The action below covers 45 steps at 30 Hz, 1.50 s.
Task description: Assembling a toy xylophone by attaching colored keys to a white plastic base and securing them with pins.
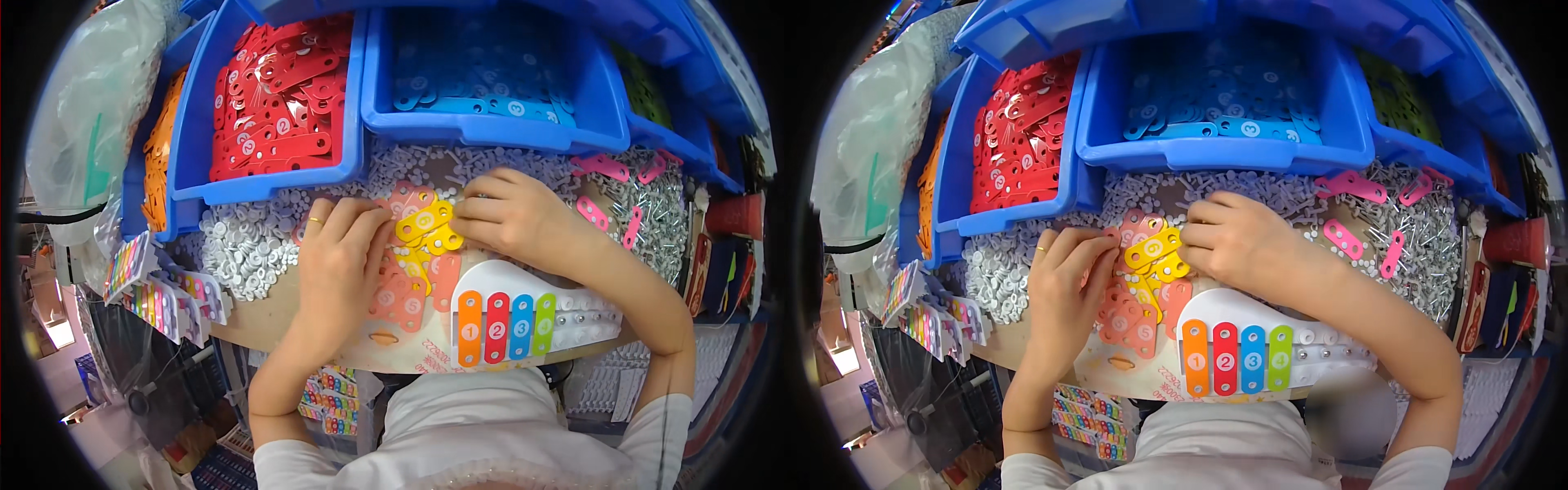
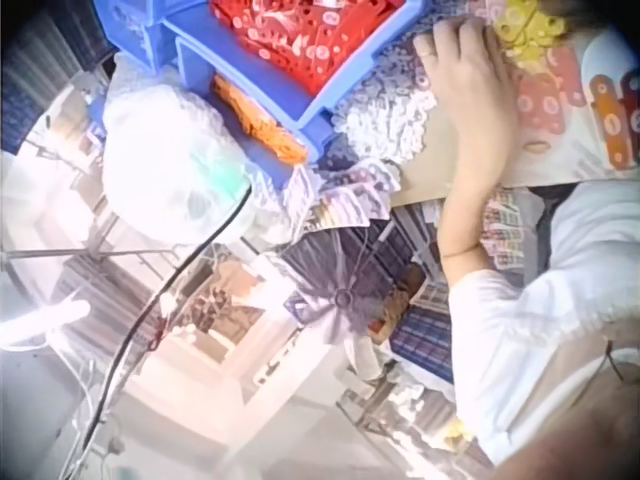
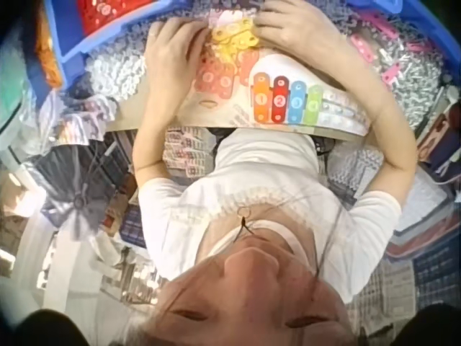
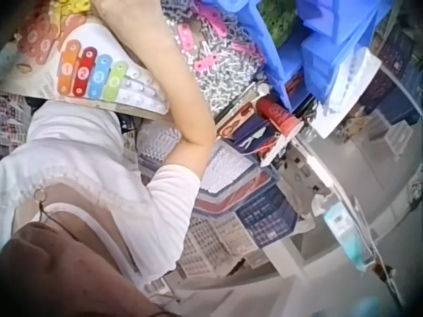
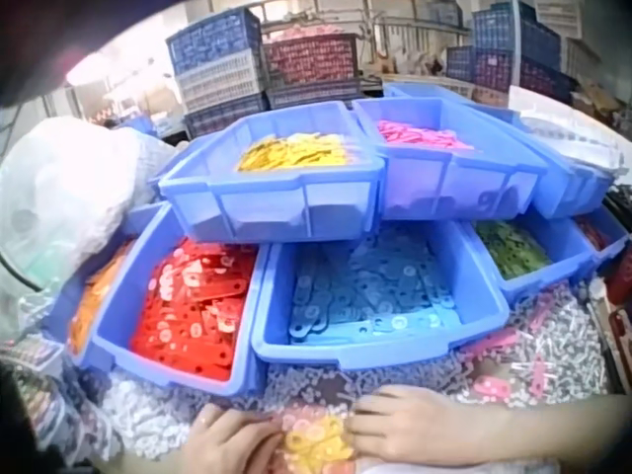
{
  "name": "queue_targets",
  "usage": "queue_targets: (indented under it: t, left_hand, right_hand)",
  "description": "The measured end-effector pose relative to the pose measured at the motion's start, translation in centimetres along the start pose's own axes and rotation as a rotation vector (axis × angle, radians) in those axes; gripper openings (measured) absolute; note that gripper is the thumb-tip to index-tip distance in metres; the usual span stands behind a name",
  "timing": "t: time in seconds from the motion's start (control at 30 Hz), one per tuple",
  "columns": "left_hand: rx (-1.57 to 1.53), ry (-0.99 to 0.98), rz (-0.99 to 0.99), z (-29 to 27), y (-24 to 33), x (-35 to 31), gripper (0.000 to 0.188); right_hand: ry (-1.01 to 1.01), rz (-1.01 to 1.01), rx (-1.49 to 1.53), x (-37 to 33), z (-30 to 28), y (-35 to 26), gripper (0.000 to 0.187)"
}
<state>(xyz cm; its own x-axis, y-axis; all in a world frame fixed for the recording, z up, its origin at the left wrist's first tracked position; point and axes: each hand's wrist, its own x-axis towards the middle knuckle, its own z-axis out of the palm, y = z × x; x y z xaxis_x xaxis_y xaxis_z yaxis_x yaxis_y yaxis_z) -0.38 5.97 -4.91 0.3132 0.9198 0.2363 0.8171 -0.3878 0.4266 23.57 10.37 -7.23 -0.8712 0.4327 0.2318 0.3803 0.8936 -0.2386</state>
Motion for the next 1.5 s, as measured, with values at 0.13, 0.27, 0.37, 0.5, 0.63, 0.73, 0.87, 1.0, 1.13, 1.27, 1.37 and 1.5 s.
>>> queue_targets:
  t: [0.13, 0.27, 0.37, 0.5, 0.63, 0.73, 0.87, 1.0, 1.13, 1.27, 1.37, 1.5]
  left_hand:
    - [-0.008, 0.001, -0.009, -0.9, -0.2, -0.3, 0.015]
    - [-0.058, -0.111, -0.004, -2.4, 1.6, -3.2, 0.015]
    - [-0.08, -0.138, -0.121, -2.0, 3.2, -7.0, 0.023]
    - [0.018, -0.005, -0.205, 0.8, 3.4, -10.1, 0.028]
    - [0.09, 0.088, -0.178, 1.6, 3.3, -10.6, 0.028]
    - [0.172, 0.142, -0.134, 1.9, 2.8, -10.3, 0.023]
    - [0.165, 0.259, -0.156, 1.0, 2.0, -9.5, 0.017]
    - [-0.25, 0.308, -0.143, 1.4, 5.3, -6.8, 0.014]
    - [-0.198, 0.053, 0.317, 1.4, 9.1, -5.1, 0.028]
    - [-0.06, -0.058, 0.601, 3.3, 12.4, -3.4, 0.028]
    - [0.019, -0.126, 0.715, 4.3, 13.1, -4.3, 0.033]
    - [0.064, -0.035, 0.753, 5.6, 13.8, -4.7, 0.019]
  right_hand:
    - [0.292, 0.226, 0.142, 0.0, 0.0, -0.6, 0.02]
    - [0.414, 0.79, 0.496, -1.0, -3.3, -4.2, 0.013]
    - [0.443, 1.051, 0.706, -4.2, -4.7, -6.9, 0.015]
    - [0.329, 1.243, 0.785, -8.6, -5.4, -9.6, 0.018]
    - [0.527, 1.354, 0.942, -11.0, -4.6, -12.4, 0.019]
    - [0.504, 1.084, 0.154, -12.9, -3.7, -13.5, 0.026]
    - [0.45, 0.714, -0.129, -14.9, -3.0, -14.8, 0.025]
    - [0.49, 0.69, -0.149, -15.1, -2.6, -15.1, 0.025]
    - [0.407, 0.713, -0.063, -15.0, -2.5, -14.9, 0.028]
    - [0.315, 0.714, -0.039, -15.2, -2.8, -15.3, 0.032]
    - [0.265, 0.692, -0.045, -15.7, -2.9, -15.5, 0.033]
    - [0.215, 0.658, -0.05, -15.8, -2.7, -15.4, 0.034]
